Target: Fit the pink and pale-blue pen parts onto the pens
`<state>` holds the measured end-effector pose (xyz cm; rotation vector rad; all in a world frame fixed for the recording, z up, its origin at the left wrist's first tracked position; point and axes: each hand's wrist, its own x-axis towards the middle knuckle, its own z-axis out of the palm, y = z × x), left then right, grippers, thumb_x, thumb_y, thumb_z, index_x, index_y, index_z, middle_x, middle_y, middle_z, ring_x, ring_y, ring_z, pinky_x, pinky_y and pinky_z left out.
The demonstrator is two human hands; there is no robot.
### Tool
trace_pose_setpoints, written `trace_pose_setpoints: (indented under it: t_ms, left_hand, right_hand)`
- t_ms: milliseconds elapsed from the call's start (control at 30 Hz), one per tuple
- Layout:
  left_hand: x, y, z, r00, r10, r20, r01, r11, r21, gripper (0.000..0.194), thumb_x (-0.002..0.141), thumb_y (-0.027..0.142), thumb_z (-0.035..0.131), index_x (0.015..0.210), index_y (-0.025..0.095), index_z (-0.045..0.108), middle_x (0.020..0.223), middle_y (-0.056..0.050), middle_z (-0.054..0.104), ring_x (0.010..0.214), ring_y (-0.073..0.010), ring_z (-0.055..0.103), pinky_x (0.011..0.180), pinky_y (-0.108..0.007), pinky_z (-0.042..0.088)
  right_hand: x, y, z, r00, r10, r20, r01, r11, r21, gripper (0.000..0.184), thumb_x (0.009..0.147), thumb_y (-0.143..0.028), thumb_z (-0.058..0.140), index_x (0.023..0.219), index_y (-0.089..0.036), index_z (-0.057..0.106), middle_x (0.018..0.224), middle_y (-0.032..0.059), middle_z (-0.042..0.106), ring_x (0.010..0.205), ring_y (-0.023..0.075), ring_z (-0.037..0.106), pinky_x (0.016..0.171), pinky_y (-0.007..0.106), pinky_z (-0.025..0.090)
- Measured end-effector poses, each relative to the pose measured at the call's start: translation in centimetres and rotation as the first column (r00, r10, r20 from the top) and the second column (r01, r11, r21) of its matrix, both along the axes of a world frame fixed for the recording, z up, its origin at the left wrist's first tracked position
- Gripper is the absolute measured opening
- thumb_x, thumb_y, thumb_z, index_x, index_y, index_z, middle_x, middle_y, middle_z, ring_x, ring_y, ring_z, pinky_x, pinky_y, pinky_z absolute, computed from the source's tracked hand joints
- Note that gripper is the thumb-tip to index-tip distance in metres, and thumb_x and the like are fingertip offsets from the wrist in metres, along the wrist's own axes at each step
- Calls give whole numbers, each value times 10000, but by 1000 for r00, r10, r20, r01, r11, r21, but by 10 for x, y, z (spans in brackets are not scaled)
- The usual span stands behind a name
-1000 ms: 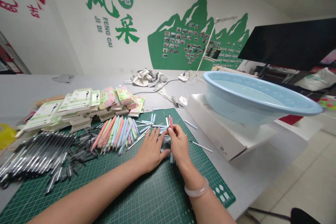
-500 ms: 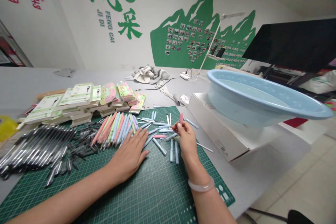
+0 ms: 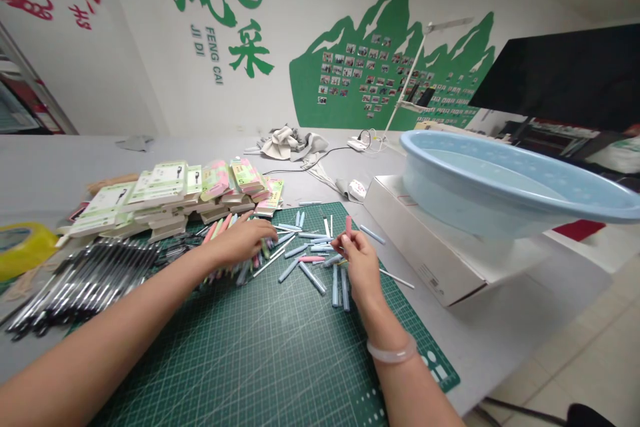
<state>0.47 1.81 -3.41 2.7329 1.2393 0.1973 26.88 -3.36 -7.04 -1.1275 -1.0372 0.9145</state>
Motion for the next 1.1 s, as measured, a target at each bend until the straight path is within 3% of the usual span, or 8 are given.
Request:
trace_pose_setpoints:
  t_ms: [100, 233, 500, 633, 800, 1100]
  left_hand:
    - [-4, 2, -7, 999, 42, -21, -42, 999, -34, 300, 720, 79, 456, 897, 251, 628, 988, 6, 646, 980, -169, 553, 1078, -452, 144]
    - [-20, 4, -4, 997, 61, -47, -63, 997, -42, 257, 723, 106, 440, 846, 241, 621, 999, 7, 628, 981, -176, 534, 1073, -482, 120]
    - [-40, 11, 3, 996, 83, 36, -80, 994, -75, 315, 677, 84, 385, 786, 222, 647, 963, 17, 660, 935, -162, 556, 993, -309, 314]
    - [-44, 12, 2, 995, 60, 83, -53, 996, -76, 355, 691, 91, 379, 772, 228, 697, 1003, 18, 670, 979, -158, 566, 966, -256, 344]
    - [-32, 20, 4, 998, 55, -2, -55, 992, -116, 433, 739, 124, 378, 973, 288, 703, 1110, 40, 661, 1041, -169, 553, 1025, -319, 299]
    - [-8, 75, -14, 963, 154, -223, -154, 988, 16, 562, 720, 91, 402, 1192, 321, 603, 1268, 15, 592, 1127, -234, 523, 945, -342, 376]
  right_hand:
    - [0, -1, 0, 1000, -1, 16, 1, 1000, -1, 191, 792, -380, 556, 740, -196, 564, 724, 14, 635, 736, 184, 602, 771, 349, 476]
    - [-2, -1, 1, 1000, 9, 27, -9, 1000, -3, 191, 801, -378, 547, 742, -197, 563, 727, 19, 638, 740, 187, 604, 777, 350, 473]
    - [0, -1, 0, 1000, 1, 5, -1, 1000, 1, 197, 794, -384, 555, 783, -189, 579, 743, 22, 648, 748, 185, 602, 788, 354, 466]
    - [4, 0, 1, 1000, -1, -22, 1, 1000, 9, 202, 784, -385, 565, 777, -184, 579, 743, 21, 649, 743, 177, 601, 790, 352, 466]
    - [5, -1, 5, 998, -5, -59, 5, 1000, 4, 191, 786, -375, 569, 772, -185, 575, 731, 15, 640, 729, 167, 595, 784, 347, 472]
    - [6, -1, 8, 999, -6, -51, 7, 1000, 7, 202, 786, -385, 577, 762, -184, 575, 731, 15, 640, 729, 164, 592, 781, 337, 473]
